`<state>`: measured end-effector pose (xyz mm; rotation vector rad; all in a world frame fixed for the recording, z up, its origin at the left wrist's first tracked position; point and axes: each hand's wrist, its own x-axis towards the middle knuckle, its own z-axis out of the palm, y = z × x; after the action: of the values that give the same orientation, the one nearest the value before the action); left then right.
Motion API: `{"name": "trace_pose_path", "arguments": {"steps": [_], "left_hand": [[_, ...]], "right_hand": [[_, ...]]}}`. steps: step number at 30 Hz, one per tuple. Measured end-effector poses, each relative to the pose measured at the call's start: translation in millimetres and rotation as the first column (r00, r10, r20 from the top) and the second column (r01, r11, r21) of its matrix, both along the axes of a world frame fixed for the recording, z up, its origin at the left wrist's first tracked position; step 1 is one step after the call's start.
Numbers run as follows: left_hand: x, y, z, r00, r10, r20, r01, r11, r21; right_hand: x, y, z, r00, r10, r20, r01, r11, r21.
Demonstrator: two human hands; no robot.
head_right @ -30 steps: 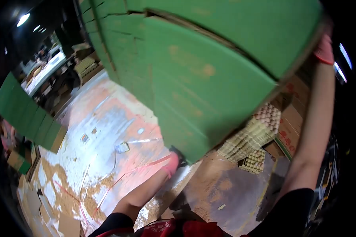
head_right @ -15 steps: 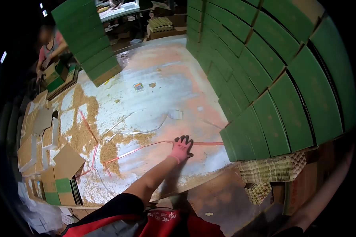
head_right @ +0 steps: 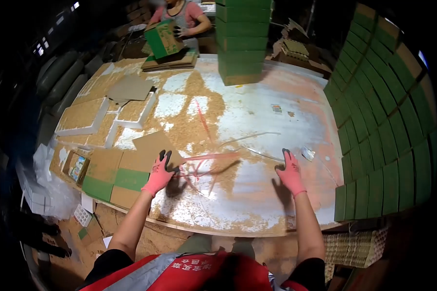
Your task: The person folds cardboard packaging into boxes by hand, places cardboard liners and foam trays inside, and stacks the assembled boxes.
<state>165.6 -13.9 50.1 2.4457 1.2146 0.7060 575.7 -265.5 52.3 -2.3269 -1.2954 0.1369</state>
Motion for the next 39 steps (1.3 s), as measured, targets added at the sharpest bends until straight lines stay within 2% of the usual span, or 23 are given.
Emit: {"name": "trace_pose_path", "arguments": {"steps": [2, 4, 5, 6, 8, 11, 12, 13, 14, 15, 16, 17, 19, 23, 24, 27, 28, 30, 32, 34, 35, 38, 39], "left_hand": [[-40, 0, 39, 0.969, -0.071, -0.237, 0.063, 0.997, -0.044], [-95, -7, 53, 0.956, -0.092, -0.277, 0.102, 0.995, 0.021], [-127, -14, 62, 0.953, -0.060, -0.296, 0.078, 0.996, 0.050], [-159, -23, 67, 0.947, -0.050, -0.317, 0.078, 0.994, 0.077], [-233, -43, 56, 0.965, 0.063, -0.253, -0.070, 0.997, -0.018], [-320, -95, 16, 0.917, 0.388, -0.093, -0.398, 0.871, -0.287], [-344, -114, 11, 0.892, 0.442, -0.095, -0.445, 0.826, -0.346], [-357, -130, 8, 0.865, 0.491, -0.101, -0.487, 0.777, -0.398], [-364, -144, 3, 0.854, 0.499, -0.145, -0.515, 0.776, -0.365], [-373, -154, -3, 0.846, 0.496, -0.195, -0.533, 0.780, -0.326], [-381, -164, -8, 0.836, 0.491, -0.244, -0.546, 0.785, -0.293], [-386, -171, -16, 0.860, 0.437, -0.262, -0.505, 0.804, -0.316], [-393, -161, -28, 0.898, 0.353, -0.262, -0.428, 0.838, -0.340], [-411, -138, -24, 0.891, 0.392, -0.228, -0.452, 0.811, -0.372], [-421, -132, -25, 0.895, 0.409, -0.177, -0.446, 0.809, -0.384], [-468, -92, -27, 0.878, 0.474, -0.063, -0.463, 0.809, -0.361], [-486, -69, -37, 0.877, 0.478, -0.049, -0.465, 0.818, -0.339], [-520, -6, -75, 0.831, 0.532, -0.160, -0.556, 0.785, -0.274], [-530, 51, -64, 0.800, 0.566, -0.200, -0.600, 0.750, -0.277], [-534, 103, -85, 0.749, 0.613, -0.251, -0.663, 0.688, -0.296], [-531, 127, -105, 0.740, 0.577, -0.345, -0.672, 0.656, -0.344], [-512, 151, -105, 0.775, 0.555, -0.303, -0.620, 0.573, -0.536], [-510, 151, -100, 0.783, 0.552, -0.287, -0.615, 0.615, -0.494]], "right_hand": [[5, 52, -78, 0.999, -0.039, -0.021, 0.038, 0.998, -0.054], [19, 83, -149, 0.979, -0.174, -0.109, 0.162, 0.980, -0.114], [4, 94, -153, 0.950, -0.227, -0.213, 0.202, 0.970, -0.136], [-15, 104, -156, 0.969, -0.248, 0.001, 0.242, 0.944, -0.222], [-64, 125, -128, 0.963, -0.241, -0.121, 0.185, 0.918, -0.352], [-108, 186, -168, 0.982, -0.084, -0.170, 0.082, 0.996, -0.018], [-135, 219, -149, 0.961, -0.094, -0.259, 0.098, 0.995, 0.002], [-144, 266, -159, 0.896, 0.025, -0.444, 0.005, 0.998, 0.066], [-220, 272, -61, 0.917, 0.175, -0.359, -0.125, 0.980, 0.158], [-256, 293, -35, 0.962, 0.242, -0.126, -0.229, 0.967, 0.109], [-290, 306, -32, 0.934, 0.319, 0.162, -0.357, 0.863, 0.359], [-331, 304, 4, 0.926, 0.275, 0.260, -0.348, 0.889, 0.299], [-395, 289, 47, 0.915, 0.396, 0.082, -0.399, 0.917, 0.021], [-443, 247, 5, 0.918, 0.390, -0.074, -0.397, 0.892, -0.215], [-430, 239, -39, 0.912, 0.395, -0.114, -0.409, 0.899, -0.155], [-402, 228, -100, 0.954, 0.297, 0.033, -0.272, 0.908, -0.318], [-392, 229, -112, 0.960, 0.278, 0.042, -0.259, 0.931, -0.256], [-407, 227, -78, 0.986, 0.161, -0.034, -0.165, 0.970, -0.180], [-469, 213, 26, 0.975, 0.184, -0.124, -0.222, 0.806, -0.548], [-485, 225, -39, 0.960, 0.212, -0.184, -0.241, 0.958, -0.155], [-496, 227, -34, 0.961, 0.248, -0.125, -0.263, 0.957, -0.121], [-519, 241, 0, 0.961, 0.277, 0.009, -0.274, 0.954, -0.125], [-522, 242, 8, 0.961, 0.276, 0.033, -0.270, 0.955, -0.125]]}}
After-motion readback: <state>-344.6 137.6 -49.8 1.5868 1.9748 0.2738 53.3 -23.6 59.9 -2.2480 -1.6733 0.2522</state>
